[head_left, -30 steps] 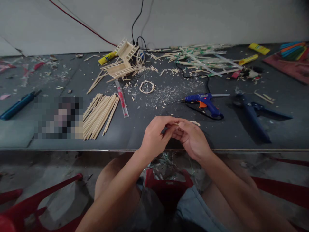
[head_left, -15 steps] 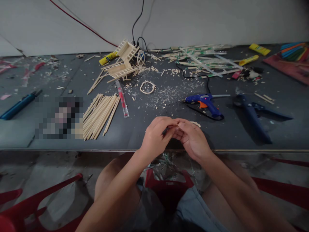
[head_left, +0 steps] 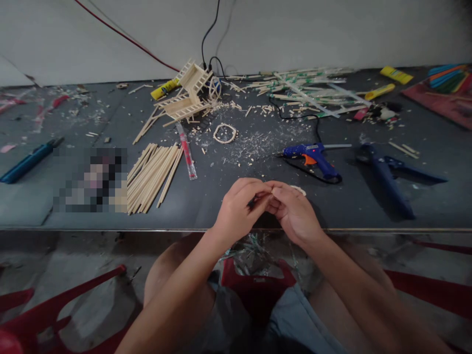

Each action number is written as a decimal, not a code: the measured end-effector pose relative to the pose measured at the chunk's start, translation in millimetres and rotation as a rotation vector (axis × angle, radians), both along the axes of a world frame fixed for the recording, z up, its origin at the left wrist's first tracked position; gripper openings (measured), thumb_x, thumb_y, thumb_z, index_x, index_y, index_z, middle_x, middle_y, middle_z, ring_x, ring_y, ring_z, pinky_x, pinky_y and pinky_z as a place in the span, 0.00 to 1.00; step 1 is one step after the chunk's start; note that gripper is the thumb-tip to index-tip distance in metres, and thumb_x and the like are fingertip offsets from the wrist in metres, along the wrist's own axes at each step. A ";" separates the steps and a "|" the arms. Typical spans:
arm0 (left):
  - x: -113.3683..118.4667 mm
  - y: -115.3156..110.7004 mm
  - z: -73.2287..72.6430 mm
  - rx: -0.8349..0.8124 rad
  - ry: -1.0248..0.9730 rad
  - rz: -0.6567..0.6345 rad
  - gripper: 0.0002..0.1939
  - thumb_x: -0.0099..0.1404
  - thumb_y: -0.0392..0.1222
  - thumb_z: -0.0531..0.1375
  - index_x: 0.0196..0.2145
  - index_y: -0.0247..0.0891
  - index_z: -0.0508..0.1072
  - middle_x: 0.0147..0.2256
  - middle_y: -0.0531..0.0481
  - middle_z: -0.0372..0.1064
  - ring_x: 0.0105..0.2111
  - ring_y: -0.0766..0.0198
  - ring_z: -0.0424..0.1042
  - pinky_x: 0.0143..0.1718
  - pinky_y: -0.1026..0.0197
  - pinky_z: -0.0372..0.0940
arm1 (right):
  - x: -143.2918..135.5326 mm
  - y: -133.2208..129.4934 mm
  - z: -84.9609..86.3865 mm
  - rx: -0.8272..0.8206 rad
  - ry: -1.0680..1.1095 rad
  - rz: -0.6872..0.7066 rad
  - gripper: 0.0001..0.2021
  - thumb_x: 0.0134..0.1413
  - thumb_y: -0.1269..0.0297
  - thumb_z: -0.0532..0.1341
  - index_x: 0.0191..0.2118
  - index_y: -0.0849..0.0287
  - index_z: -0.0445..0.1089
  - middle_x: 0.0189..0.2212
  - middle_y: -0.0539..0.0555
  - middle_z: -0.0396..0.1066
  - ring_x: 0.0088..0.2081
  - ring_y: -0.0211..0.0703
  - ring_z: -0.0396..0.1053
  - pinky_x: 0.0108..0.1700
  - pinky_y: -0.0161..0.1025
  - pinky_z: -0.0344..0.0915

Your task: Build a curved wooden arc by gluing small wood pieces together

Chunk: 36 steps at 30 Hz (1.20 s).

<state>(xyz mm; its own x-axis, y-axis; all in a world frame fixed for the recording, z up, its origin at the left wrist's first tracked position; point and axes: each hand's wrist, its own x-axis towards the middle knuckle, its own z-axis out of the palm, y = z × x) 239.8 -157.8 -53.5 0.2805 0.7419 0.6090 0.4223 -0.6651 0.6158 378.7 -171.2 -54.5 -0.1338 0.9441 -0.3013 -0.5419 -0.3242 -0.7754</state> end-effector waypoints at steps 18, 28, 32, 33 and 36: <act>2.7 -0.3 4.2 -0.143 -0.128 0.037 0.04 0.62 0.32 0.61 0.35 0.37 0.75 0.34 0.50 0.75 0.36 0.68 0.73 0.39 0.65 0.69 | 0.7 -2.1 0.2 0.022 0.011 0.017 0.11 0.47 0.56 0.67 0.35 0.55 0.74 0.28 0.49 0.75 0.31 0.39 0.74 0.42 0.45 0.72; 10.7 4.4 7.7 -0.386 -0.373 0.069 0.03 0.60 0.36 0.64 0.33 0.39 0.77 0.33 0.52 0.75 0.33 0.69 0.72 0.36 0.66 0.68 | 2.3 2.2 -3.0 0.064 -0.014 0.009 0.08 0.48 0.60 0.68 0.36 0.54 0.75 0.31 0.49 0.77 0.32 0.39 0.75 0.41 0.43 0.73; 10.8 7.0 8.9 -0.551 -0.496 0.026 0.03 0.56 0.38 0.66 0.30 0.38 0.77 0.30 0.52 0.75 0.30 0.69 0.72 0.34 0.67 0.68 | 6.1 4.1 -4.7 0.084 -0.062 0.030 0.08 0.48 0.61 0.68 0.36 0.55 0.75 0.30 0.49 0.76 0.31 0.38 0.75 0.41 0.43 0.74; 10.7 7.6 9.3 -0.603 -0.531 0.005 0.04 0.55 0.38 0.67 0.29 0.37 0.76 0.28 0.53 0.74 0.28 0.70 0.71 0.31 0.67 0.68 | 7.2 4.3 -4.8 0.090 -0.069 0.037 0.08 0.48 0.62 0.68 0.36 0.55 0.75 0.29 0.49 0.76 0.30 0.37 0.75 0.40 0.43 0.74; 10.3 9.1 11.0 -0.714 -0.624 -0.041 0.09 0.52 0.40 0.69 0.29 0.36 0.73 0.25 0.55 0.72 0.23 0.72 0.69 0.26 0.68 0.66 | 10.1 4.3 -4.5 0.109 -0.083 0.053 0.07 0.49 0.62 0.68 0.35 0.55 0.75 0.28 0.48 0.76 0.29 0.37 0.74 0.40 0.42 0.75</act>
